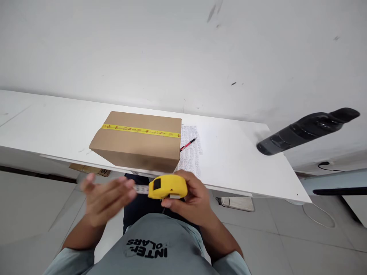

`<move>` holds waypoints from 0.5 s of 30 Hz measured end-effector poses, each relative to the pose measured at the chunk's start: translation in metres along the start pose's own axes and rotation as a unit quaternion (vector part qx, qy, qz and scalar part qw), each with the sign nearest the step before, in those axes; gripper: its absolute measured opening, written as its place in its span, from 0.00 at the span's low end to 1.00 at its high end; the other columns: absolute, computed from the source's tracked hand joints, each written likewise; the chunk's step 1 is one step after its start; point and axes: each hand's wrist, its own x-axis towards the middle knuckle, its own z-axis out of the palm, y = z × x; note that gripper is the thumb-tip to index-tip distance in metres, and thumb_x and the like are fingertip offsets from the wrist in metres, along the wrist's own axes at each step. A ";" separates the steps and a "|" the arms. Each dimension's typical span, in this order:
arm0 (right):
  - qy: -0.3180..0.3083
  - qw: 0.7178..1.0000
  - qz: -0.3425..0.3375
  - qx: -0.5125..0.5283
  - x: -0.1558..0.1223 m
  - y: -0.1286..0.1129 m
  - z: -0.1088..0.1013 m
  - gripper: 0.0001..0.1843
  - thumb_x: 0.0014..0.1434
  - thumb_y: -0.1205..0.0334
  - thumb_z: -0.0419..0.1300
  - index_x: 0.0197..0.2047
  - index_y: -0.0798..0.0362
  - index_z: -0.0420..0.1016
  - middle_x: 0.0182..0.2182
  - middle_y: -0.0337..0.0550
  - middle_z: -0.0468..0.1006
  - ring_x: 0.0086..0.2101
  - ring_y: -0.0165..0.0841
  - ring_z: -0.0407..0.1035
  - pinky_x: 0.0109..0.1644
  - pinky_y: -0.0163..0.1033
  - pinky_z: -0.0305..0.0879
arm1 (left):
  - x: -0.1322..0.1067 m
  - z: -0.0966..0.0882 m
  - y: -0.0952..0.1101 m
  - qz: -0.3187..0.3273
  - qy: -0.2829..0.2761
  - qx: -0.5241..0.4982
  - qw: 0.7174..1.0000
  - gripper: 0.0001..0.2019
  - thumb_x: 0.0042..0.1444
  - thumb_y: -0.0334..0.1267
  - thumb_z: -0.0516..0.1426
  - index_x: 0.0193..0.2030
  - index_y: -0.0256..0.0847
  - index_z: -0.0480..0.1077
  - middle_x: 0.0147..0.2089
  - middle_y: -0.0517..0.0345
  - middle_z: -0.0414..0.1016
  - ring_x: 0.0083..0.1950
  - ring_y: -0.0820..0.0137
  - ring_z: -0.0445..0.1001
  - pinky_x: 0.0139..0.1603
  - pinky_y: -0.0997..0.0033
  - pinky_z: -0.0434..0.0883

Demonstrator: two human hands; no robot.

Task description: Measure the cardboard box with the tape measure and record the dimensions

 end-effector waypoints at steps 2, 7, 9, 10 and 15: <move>0.084 0.996 -0.011 -0.010 0.004 0.005 -0.012 0.28 0.50 0.57 0.79 0.53 0.44 0.79 0.35 0.40 0.81 0.30 0.31 0.74 0.32 0.33 0.73 | -0.025 -0.004 -0.036 -0.080 0.034 0.103 0.991 0.05 0.60 0.33 0.65 0.36 0.49 0.75 0.35 0.70 0.83 0.41 0.70 0.83 0.75 0.48 0.59; 0.243 0.967 -0.069 -0.036 0.025 0.029 -0.051 0.31 0.50 0.59 0.78 0.57 0.40 0.78 0.42 0.39 0.79 0.37 0.30 0.75 0.40 0.34 0.75 | -0.077 -0.006 -0.123 -0.369 0.107 0.204 0.901 0.13 0.65 0.47 0.61 0.35 0.39 0.76 0.34 0.53 0.83 0.45 0.64 0.81 0.57 0.49 0.74; 0.250 0.964 -0.068 -0.060 0.031 0.039 -0.061 0.32 0.50 0.59 0.78 0.58 0.41 0.79 0.46 0.40 0.80 0.42 0.33 0.75 0.46 0.38 0.76 | -0.086 -0.004 -0.133 -0.374 0.121 0.168 0.904 0.12 0.66 0.45 0.61 0.40 0.37 0.78 0.39 0.51 0.84 0.48 0.63 0.81 0.54 0.52 0.77; 0.247 0.964 -0.061 -0.072 0.033 0.043 -0.063 0.33 0.50 0.58 0.78 0.59 0.41 0.78 0.48 0.42 0.80 0.44 0.35 0.76 0.49 0.40 0.76 | -0.088 -0.004 -0.132 -0.367 0.127 0.149 0.909 0.11 0.66 0.44 0.61 0.42 0.37 0.78 0.41 0.51 0.85 0.49 0.63 0.82 0.54 0.53 0.78; 0.214 0.970 -0.036 -0.105 0.032 0.052 -0.054 0.35 0.52 0.52 0.76 0.63 0.42 0.77 0.52 0.45 0.81 0.48 0.39 0.76 0.54 0.47 0.77 | -0.079 0.002 -0.102 -0.321 0.107 0.100 0.936 0.07 0.65 0.39 0.61 0.44 0.39 0.78 0.42 0.54 0.85 0.50 0.63 0.82 0.56 0.54 0.78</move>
